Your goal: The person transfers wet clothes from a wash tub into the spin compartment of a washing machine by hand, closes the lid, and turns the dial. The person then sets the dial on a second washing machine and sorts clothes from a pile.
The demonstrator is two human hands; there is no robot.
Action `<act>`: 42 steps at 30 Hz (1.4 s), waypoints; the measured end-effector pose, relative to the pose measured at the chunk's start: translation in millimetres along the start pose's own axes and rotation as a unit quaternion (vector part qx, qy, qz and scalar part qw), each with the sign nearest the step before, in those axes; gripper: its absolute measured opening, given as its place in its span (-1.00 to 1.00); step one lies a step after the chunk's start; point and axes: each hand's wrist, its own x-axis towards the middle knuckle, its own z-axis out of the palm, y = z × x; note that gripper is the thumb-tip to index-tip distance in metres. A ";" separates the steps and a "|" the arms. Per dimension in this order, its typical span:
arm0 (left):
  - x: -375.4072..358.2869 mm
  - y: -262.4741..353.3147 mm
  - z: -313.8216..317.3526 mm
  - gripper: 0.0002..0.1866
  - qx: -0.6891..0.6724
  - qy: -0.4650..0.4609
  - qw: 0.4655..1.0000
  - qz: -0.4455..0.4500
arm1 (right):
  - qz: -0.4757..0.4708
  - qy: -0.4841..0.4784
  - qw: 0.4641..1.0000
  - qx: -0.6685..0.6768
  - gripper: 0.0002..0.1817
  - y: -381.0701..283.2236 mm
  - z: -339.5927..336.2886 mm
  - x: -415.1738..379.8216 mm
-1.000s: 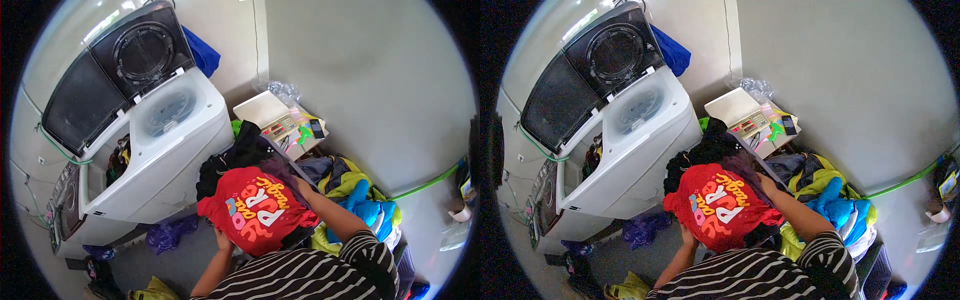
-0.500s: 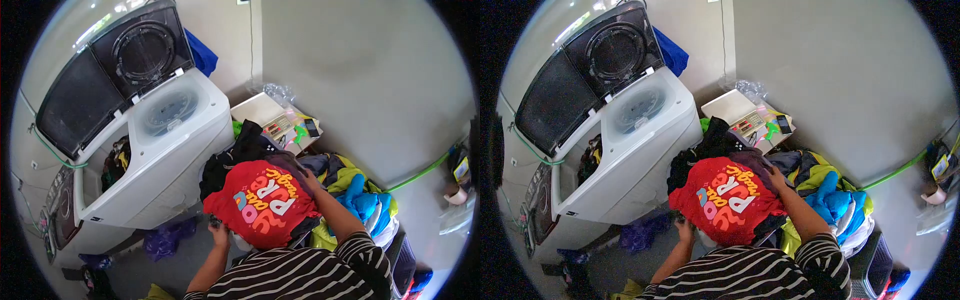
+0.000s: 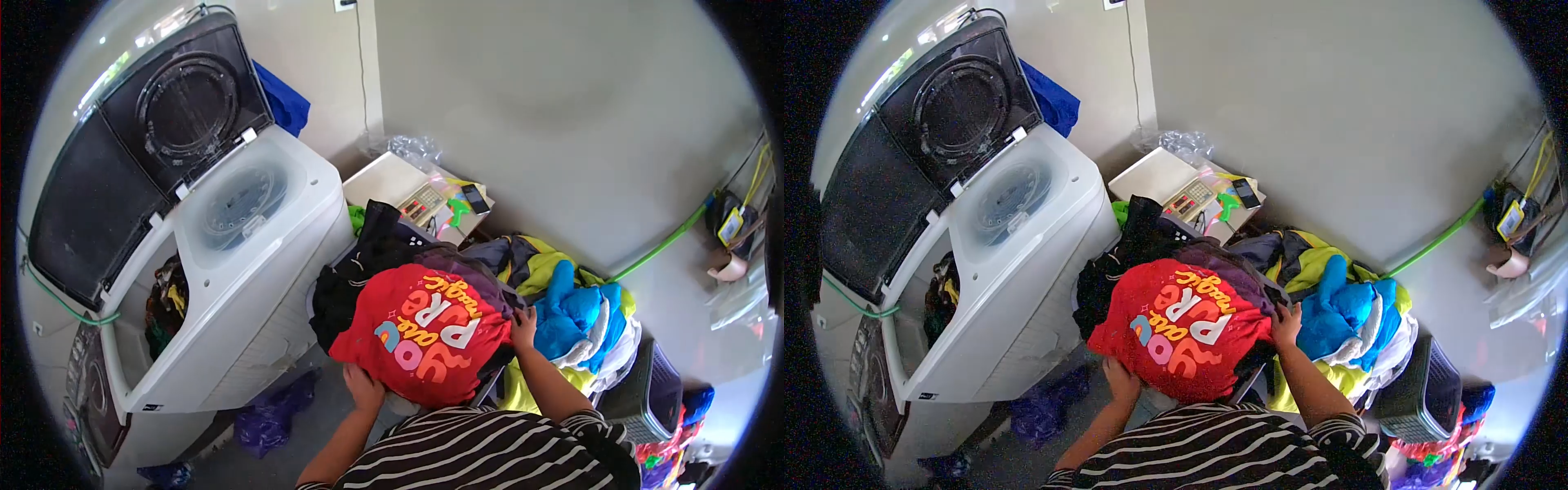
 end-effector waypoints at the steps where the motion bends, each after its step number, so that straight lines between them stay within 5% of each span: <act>1: -0.2 -1.9 1.6 -0.46 0.070 -0.003 0.998 0.011 | 0.006 -0.001 1.000 -0.021 -0.64 2.7 3.9 1.1; 5: -2.2 -12.6 7.9 -0.41 0.276 -0.005 0.960 0.046 | 0.022 -0.007 0.996 -0.081 -0.65 4.8 11.4 6.4; 10: -4.6 -26.1 4.5 -0.40 0.172 0.025 0.984 0.043 | 0.041 -0.010 0.996 -0.078 -0.64 -1.5 9.3 5.2; 14: -21.4 -38.6 1.4 -0.39 -0.073 0.051 0.996 -0.014 | 0.043 0.007 0.997 -0.067 -0.65 -2.8 8.9 3.7; 19: -55.6 -39.4 -3.5 -0.40 -0.127 0.079 0.985 -0.084 | -0.002 0.021 1.000 -0.006 -0.68 8.4 14.8 7.2; 24: -76.1 -44.4 7.9 -0.39 -0.215 -0.071 0.932 -0.284 | -0.076 -0.023 0.993 0.088 -0.65 3.1 -6.2 13.0; 26: -78.1 -30.7 13.9 -0.36 -0.288 -0.167 0.869 -0.366 | 0.006 0.031 0.992 0.124 -0.63 1.9 -16.0 24.6; 30: -78.9 -49.0 41.7 -0.35 -0.269 -0.210 0.875 -0.343 | 0.067 -0.007 0.993 0.094 -0.66 8.6 -15.3 49.2; 34: -82.4 -60.4 53.5 -0.39 -0.220 -0.201 0.902 -0.311 | 0.115 -0.119 0.961 0.222 -0.67 38.3 2.2 56.3; 42: -90.2 -73.6 69.3 -0.47 -0.141 -0.183 0.942 -0.244 | 0.131 -0.171 0.955 0.203 -0.67 47.9 -19.7 42.9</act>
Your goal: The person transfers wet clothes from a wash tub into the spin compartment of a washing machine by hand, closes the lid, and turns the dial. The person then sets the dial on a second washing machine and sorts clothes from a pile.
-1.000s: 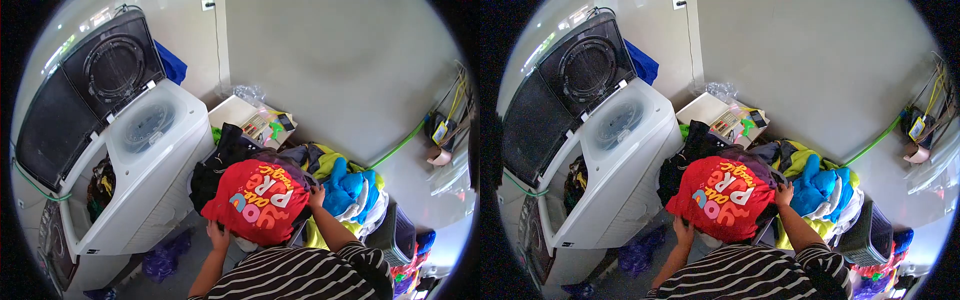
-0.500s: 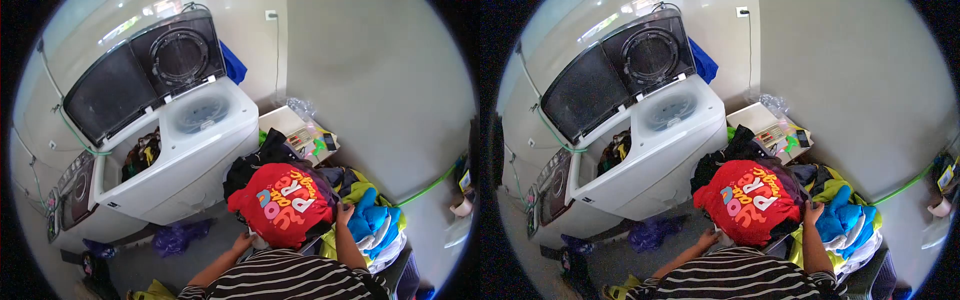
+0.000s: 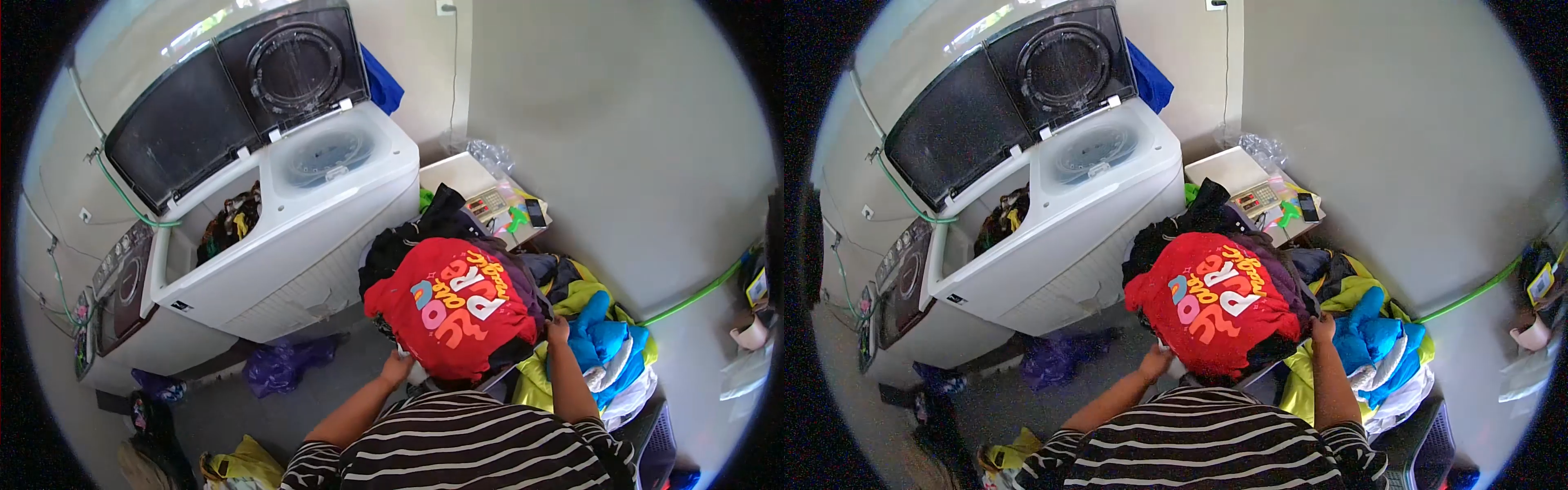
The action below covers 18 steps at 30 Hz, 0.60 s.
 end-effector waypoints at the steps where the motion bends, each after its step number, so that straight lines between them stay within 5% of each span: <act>1: -0.5 -1.4 1.3 -0.48 0.009 0.007 1.000 0.004 | 0.001 0.003 1.000 -0.013 -0.67 -1.3 -0.6 -4.4; 5: -13.4 7.1 3.9 -0.50 0.027 0.029 0.999 -0.008 | -0.010 0.013 0.997 -0.079 -0.68 15.5 -10.0 -11.1; 7: -34.6 46.2 -2.2 -0.51 -0.090 0.022 0.991 -0.097 | -0.026 0.024 0.991 -0.126 -0.68 31.4 -20.2 -8.7; 10: -55.6 92.6 -7.0 -0.50 0.001 0.027 0.989 -0.148 | 0.030 -0.043 0.998 -0.037 -0.66 43.8 -24.5 7.6; 18: -79.5 109.9 1.8 -0.49 -0.207 0.025 0.974 -0.092 | -0.012 -0.120 0.992 -0.038 -0.69 1.8 -23.2 11.7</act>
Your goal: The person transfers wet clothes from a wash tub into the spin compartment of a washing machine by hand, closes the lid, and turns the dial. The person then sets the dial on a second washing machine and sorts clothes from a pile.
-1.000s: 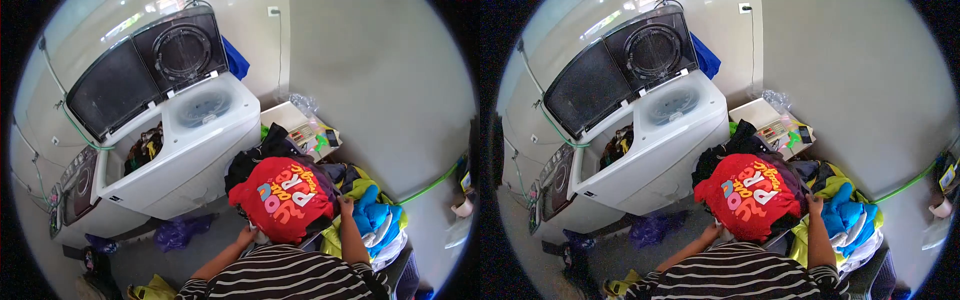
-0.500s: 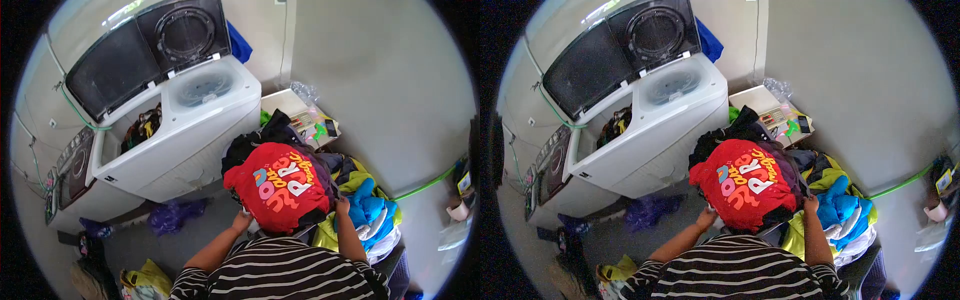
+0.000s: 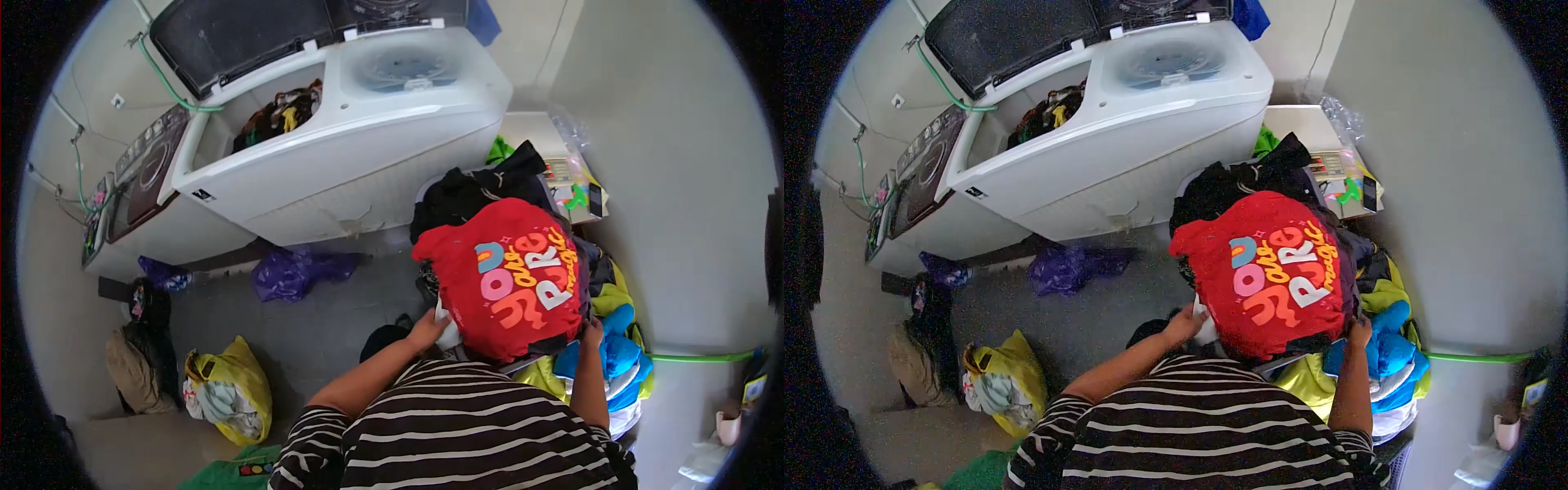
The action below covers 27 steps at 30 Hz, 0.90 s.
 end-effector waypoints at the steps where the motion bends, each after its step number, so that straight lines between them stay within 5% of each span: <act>1: 1.4 -5.1 0.9 -0.48 -0.004 -0.038 0.999 0.005 | -0.005 -0.004 1.000 0.000 -0.70 -2.7 0.3 -4.4; 10: 32.7 -50.3 -23.4 -0.40 -0.047 -0.363 0.928 0.066 | -0.059 -0.009 0.998 -0.003 -0.73 -121.9 48.4 -44.9; 14: 45.1 -37.4 -54.3 -0.23 0.077 -0.469 0.871 0.124 | -0.085 -0.003 0.996 -0.007 -0.75 -180.9 60.6 -53.5; 16: 74.5 -97.7 -65.0 -0.21 0.252 -0.401 0.880 0.044 | -0.100 -0.002 0.995 -0.003 -0.76 -179.3 38.1 -71.8; 20: 84.4 -160.6 -142.2 -0.20 0.271 -0.325 0.901 0.092 | -0.139 -0.009 0.990 0.028 -0.77 -222.7 31.2 -42.6; 21: 77.6 -190.5 -152.8 -0.25 0.362 -0.107 0.904 0.200 | -0.150 -0.013 0.988 0.039 -0.77 -228.7 34.7 -37.3; 22: 77.1 -208.1 -171.4 -0.30 0.430 0.119 0.845 0.295 | -0.160 -0.017 0.986 0.050 -0.78 -241.1 36.1 -23.8; 24: 62.7 -131.3 -247.2 -0.38 0.209 -0.096 0.972 -0.037 | -0.180 -0.027 0.981 0.072 -0.78 -264.1 58.1 -15.9; 27: 69.3 -185.3 -306.1 -0.44 0.130 0.009 0.990 0.046 | -0.215 -0.043 0.970 0.107 -0.79 -323.6 131.5 -36.8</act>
